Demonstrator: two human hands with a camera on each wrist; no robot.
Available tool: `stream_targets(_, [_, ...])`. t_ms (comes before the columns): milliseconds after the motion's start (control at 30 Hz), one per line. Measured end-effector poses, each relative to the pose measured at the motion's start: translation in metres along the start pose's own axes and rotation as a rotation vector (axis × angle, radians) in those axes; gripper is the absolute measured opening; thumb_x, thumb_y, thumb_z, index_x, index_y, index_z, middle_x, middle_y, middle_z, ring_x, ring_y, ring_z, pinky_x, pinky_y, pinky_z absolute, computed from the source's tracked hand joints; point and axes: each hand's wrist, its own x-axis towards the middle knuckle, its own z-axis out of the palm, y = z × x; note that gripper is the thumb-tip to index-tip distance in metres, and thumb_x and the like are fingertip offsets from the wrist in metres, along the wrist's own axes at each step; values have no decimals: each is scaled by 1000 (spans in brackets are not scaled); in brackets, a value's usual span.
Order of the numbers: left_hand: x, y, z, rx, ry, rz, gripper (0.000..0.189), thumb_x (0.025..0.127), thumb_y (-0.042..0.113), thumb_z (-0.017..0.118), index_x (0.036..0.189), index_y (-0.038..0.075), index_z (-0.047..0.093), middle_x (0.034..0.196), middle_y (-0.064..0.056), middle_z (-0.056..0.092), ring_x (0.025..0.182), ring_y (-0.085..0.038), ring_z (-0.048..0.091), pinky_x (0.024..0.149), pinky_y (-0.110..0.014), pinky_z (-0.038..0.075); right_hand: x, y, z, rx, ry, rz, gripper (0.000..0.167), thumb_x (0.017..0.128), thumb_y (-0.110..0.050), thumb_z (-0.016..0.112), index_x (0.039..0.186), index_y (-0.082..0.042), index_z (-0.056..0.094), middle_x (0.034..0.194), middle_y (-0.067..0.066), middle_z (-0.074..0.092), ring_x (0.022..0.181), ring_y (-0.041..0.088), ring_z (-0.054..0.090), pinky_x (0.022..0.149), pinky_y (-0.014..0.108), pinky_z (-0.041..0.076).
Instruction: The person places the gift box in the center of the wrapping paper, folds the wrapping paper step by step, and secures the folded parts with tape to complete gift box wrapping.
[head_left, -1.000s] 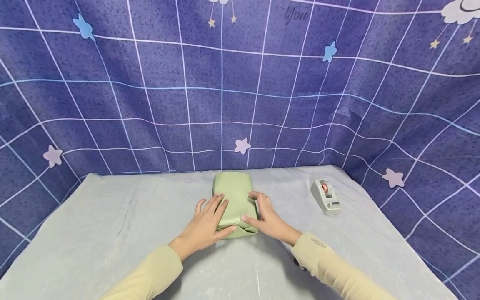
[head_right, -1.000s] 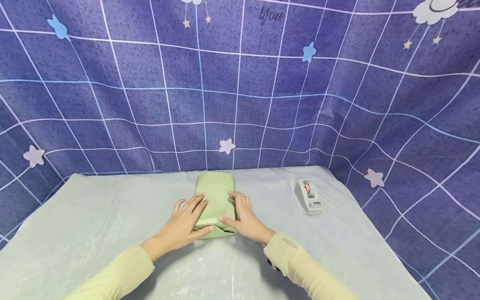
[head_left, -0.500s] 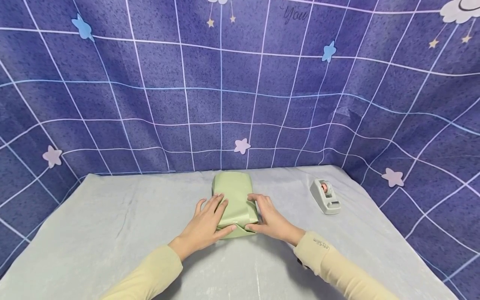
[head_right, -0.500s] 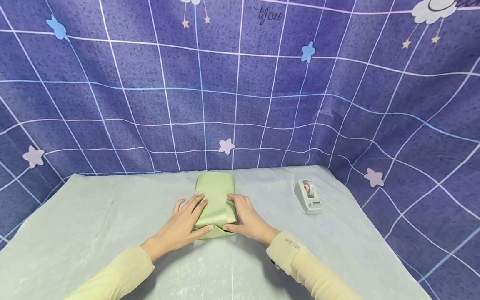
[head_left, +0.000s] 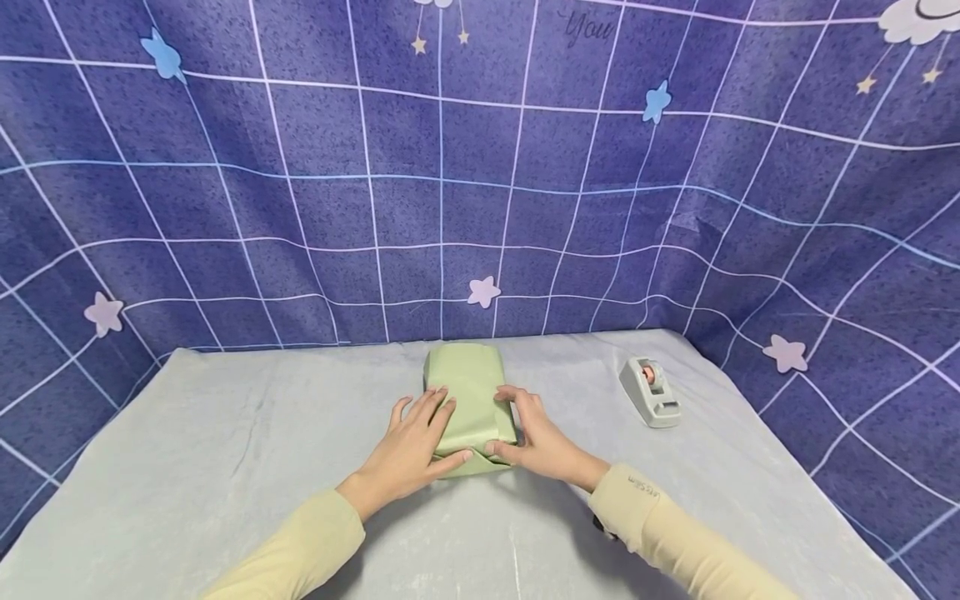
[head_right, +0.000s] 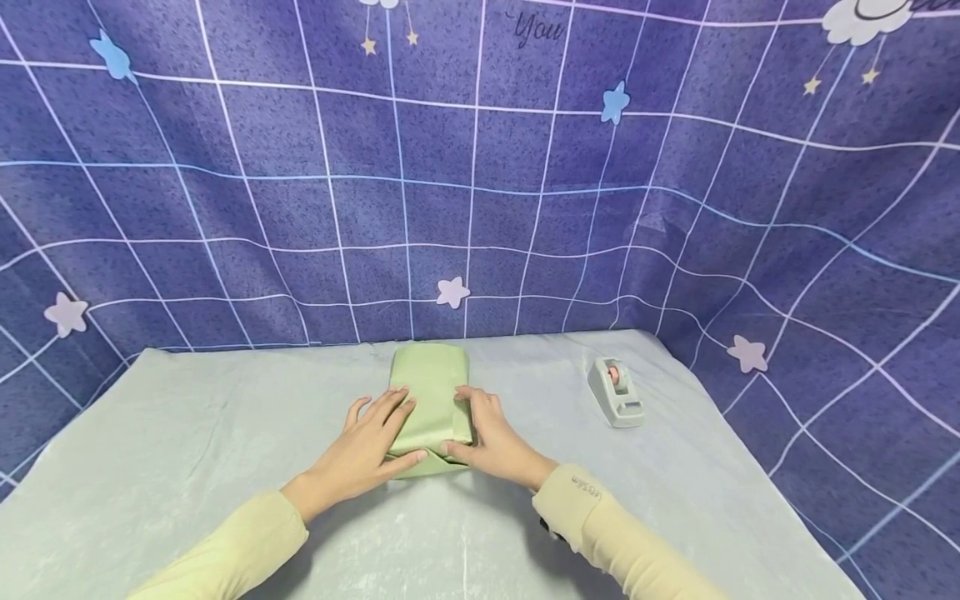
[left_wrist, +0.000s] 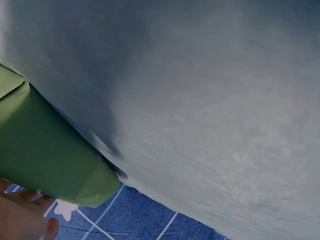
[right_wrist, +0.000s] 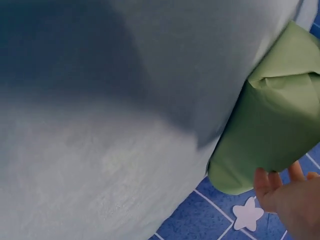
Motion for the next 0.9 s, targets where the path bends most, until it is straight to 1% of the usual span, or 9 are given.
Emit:
stream_targets(67, [0, 0, 0, -4, 5, 6, 77, 85, 64, 43, 137, 8, 40, 144, -15, 36, 134, -31, 31, 105, -54, 19, 0, 1, -1, 24, -7, 23, 72, 80, -27, 70, 134, -1, 31, 131, 10, 42, 117, 25, 36, 100, 44, 34])
stream_targets(133, [0, 0, 0, -9, 6, 12, 76, 85, 64, 43, 139, 11, 37, 144, -15, 35, 134, -32, 31, 105, -54, 19, 1, 2, -2, 23, -10, 21, 73, 80, -28, 70, 135, -1, 31, 130, 9, 43, 116, 25, 36, 100, 44, 34])
stream_targets(267, [-1, 0, -1, 1, -6, 30, 71, 85, 64, 42, 142, 22, 34, 145, -16, 33, 135, -33, 30, 105, -56, 20, 2, 2, -3, 9, -15, 17, 76, 77, -26, 73, 135, -1, 31, 130, 10, 44, 115, 24, 36, 100, 43, 34])
stream_targets(333, [-1, 0, -1, 4, -16, 34, 68, 86, 63, 41, 142, 25, 34, 146, -16, 31, 135, -34, 29, 105, -56, 20, 2, 1, -3, 18, -17, 18, 77, 76, -24, 74, 134, 0, 31, 130, 11, 44, 116, 25, 36, 100, 44, 34])
stream_targets(567, [-2, -1, 1, 3, -28, 43, 64, 87, 63, 39, 142, 31, 33, 147, -18, 28, 136, -35, 27, 104, -57, 21, 2, 0, -4, 58, -11, 39, 64, 87, -25, 62, 136, -1, 29, 131, 12, 42, 118, 24, 37, 94, 44, 39])
stream_targets(633, [-2, -1, 1, 7, -30, 48, 62, 87, 63, 39, 141, 34, 33, 147, -19, 28, 136, -35, 27, 103, -57, 22, 2, -1, -4, 69, -6, 58, 66, 86, -26, 63, 136, 0, 29, 132, 13, 41, 120, 25, 36, 96, 45, 38])
stream_targets(733, [-2, -1, 1, 13, -30, 59, 61, 87, 63, 40, 141, 36, 32, 147, -20, 28, 135, -37, 28, 102, -58, 24, 3, -2, -3, 82, -11, 83, 74, 82, -26, 68, 137, 1, 27, 133, 16, 36, 124, 28, 34, 99, 47, 37])
stream_targets(900, [-3, -1, 0, 13, -38, 64, 63, 86, 64, 39, 142, 35, 30, 147, -21, 27, 135, -37, 27, 102, -58, 24, 4, -4, -2, 105, -15, 97, 84, 76, -25, 73, 139, 2, 23, 137, 20, 32, 124, 32, 34, 96, 50, 38])
